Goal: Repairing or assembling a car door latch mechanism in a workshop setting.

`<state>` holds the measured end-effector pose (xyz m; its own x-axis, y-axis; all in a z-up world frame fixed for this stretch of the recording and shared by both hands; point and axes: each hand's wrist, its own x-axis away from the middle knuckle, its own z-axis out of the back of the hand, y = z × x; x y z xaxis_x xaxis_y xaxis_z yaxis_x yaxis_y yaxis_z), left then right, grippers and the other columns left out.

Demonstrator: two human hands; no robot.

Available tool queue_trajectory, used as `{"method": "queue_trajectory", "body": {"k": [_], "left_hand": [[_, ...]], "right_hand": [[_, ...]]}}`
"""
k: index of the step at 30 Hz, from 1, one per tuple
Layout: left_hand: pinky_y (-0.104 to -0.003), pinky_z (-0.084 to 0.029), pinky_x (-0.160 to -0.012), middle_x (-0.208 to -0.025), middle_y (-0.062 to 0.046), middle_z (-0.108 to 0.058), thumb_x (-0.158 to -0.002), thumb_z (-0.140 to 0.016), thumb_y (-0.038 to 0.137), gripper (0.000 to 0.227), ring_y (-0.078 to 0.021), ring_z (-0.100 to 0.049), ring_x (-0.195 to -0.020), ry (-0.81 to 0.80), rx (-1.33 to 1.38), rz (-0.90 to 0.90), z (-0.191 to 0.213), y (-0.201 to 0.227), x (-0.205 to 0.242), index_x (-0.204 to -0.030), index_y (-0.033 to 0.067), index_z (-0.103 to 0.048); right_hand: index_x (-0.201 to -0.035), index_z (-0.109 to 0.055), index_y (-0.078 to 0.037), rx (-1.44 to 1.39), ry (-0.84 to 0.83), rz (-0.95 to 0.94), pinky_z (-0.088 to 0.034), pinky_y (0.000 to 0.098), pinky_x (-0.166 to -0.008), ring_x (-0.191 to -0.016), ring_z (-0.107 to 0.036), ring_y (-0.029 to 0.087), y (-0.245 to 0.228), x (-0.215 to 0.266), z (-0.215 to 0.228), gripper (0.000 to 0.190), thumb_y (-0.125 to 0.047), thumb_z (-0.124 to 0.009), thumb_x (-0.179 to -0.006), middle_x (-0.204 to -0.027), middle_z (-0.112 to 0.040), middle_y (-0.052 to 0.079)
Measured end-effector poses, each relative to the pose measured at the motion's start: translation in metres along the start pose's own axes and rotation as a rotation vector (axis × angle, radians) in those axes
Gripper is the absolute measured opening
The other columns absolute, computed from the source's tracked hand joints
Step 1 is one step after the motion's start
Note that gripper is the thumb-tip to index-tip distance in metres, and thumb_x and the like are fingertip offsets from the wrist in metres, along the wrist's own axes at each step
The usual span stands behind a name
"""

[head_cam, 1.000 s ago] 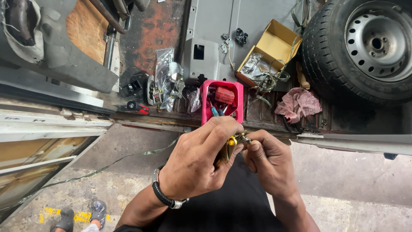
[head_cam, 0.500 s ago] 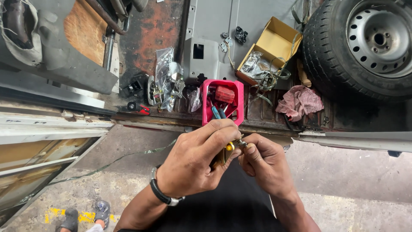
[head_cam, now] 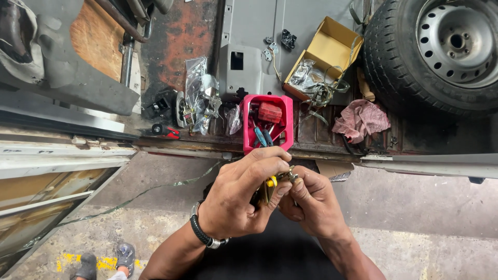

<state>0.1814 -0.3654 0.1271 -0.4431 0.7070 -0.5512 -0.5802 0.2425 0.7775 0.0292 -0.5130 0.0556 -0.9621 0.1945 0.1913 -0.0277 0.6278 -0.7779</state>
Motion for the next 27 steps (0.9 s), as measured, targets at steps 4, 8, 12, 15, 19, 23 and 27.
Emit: {"method": "queue_trajectory", "body": {"k": [4, 8, 12, 15, 19, 23, 27], "left_hand": [[-0.033, -0.061, -0.084, -0.124, -0.017, -0.068, -0.098, -0.076, 0.002, 0.037, -0.0294, -0.075, -0.101, 0.022, 0.033, -0.004, -0.002, -0.001, 0.0, -0.127, 0.0047, -0.053], [-0.034, -0.062, -0.085, -0.122, -0.019, -0.068, -0.098, -0.075, 0.002, 0.036, -0.03, -0.075, -0.104, 0.008, 0.052, -0.009, -0.001, -0.002, -0.001, -0.126, 0.0038, -0.053], [-0.033, -0.062, -0.086, -0.122, -0.017, -0.069, -0.099, -0.074, 0.003, 0.035, -0.0296, -0.075, -0.102, 0.03, 0.041, 0.021, -0.005, -0.002, -0.001, -0.127, 0.0045, -0.053], [-0.034, -0.061, -0.085, -0.121, -0.017, -0.069, -0.099, -0.075, 0.006, 0.035, -0.0317, -0.075, -0.106, 0.044, 0.033, 0.063, -0.007, -0.003, -0.001, -0.126, 0.0035, -0.054], [-0.033, -0.062, -0.083, -0.12, -0.017, -0.07, -0.099, -0.074, 0.006, 0.031, -0.0302, -0.076, -0.101, 0.089, 0.04, 0.07, -0.009, -0.008, 0.001, -0.123, 0.0034, -0.056], [-0.032, -0.063, -0.078, -0.117, -0.02, -0.072, -0.101, -0.072, 0.006, 0.026, -0.0281, -0.078, -0.095, 0.098, 0.043, -0.038, -0.009, -0.015, 0.003, -0.121, 0.0039, -0.057], [-0.031, -0.066, -0.078, -0.117, -0.023, -0.071, -0.102, -0.072, 0.007, 0.025, -0.0276, -0.08, -0.098, 0.138, 0.042, -0.112, -0.01, -0.018, 0.005, -0.12, 0.0043, -0.056]], "right_hand": [[-0.101, -0.059, -0.002, -0.013, -0.01, -0.004, -0.03, 0.0258, -0.044, -0.048, -0.037, 0.008, 0.001, 0.0, 0.001, 0.03, -0.03, -0.054, -0.109, -0.062, -0.049, 0.002], [-0.101, -0.059, -0.002, -0.095, -0.076, -0.028, -0.029, 0.025, -0.044, -0.047, -0.037, 0.008, 0.0, -0.001, 0.001, 0.028, -0.029, -0.054, -0.11, -0.062, -0.049, 0.003], [-0.101, -0.059, -0.002, 0.004, 0.029, -0.007, -0.03, 0.0251, -0.044, -0.048, -0.038, 0.008, 0.003, -0.002, 0.002, 0.03, -0.031, -0.055, -0.107, -0.061, -0.048, 0.002], [-0.099, -0.059, -0.002, 0.181, 0.087, 0.078, -0.032, 0.0248, -0.045, -0.051, -0.04, 0.008, 0.004, -0.003, 0.005, 0.034, -0.033, -0.054, -0.108, -0.065, -0.049, 0.002], [-0.097, -0.06, -0.002, 0.201, 0.067, 0.024, -0.033, 0.0247, -0.045, -0.051, -0.041, 0.008, -0.009, -0.003, -0.003, 0.035, -0.034, -0.052, -0.107, -0.066, -0.053, 0.003], [-0.097, -0.059, -0.001, 0.174, 0.003, -0.031, -0.032, 0.0243, -0.045, -0.049, -0.04, 0.008, -0.011, 0.002, -0.005, 0.034, -0.033, -0.053, -0.108, -0.063, -0.051, 0.003], [-0.097, -0.06, 0.0, 0.129, -0.032, -0.072, -0.031, 0.0248, -0.044, -0.048, -0.04, 0.009, -0.013, 0.003, -0.007, 0.035, -0.033, -0.053, -0.108, -0.062, -0.051, 0.004]]}}
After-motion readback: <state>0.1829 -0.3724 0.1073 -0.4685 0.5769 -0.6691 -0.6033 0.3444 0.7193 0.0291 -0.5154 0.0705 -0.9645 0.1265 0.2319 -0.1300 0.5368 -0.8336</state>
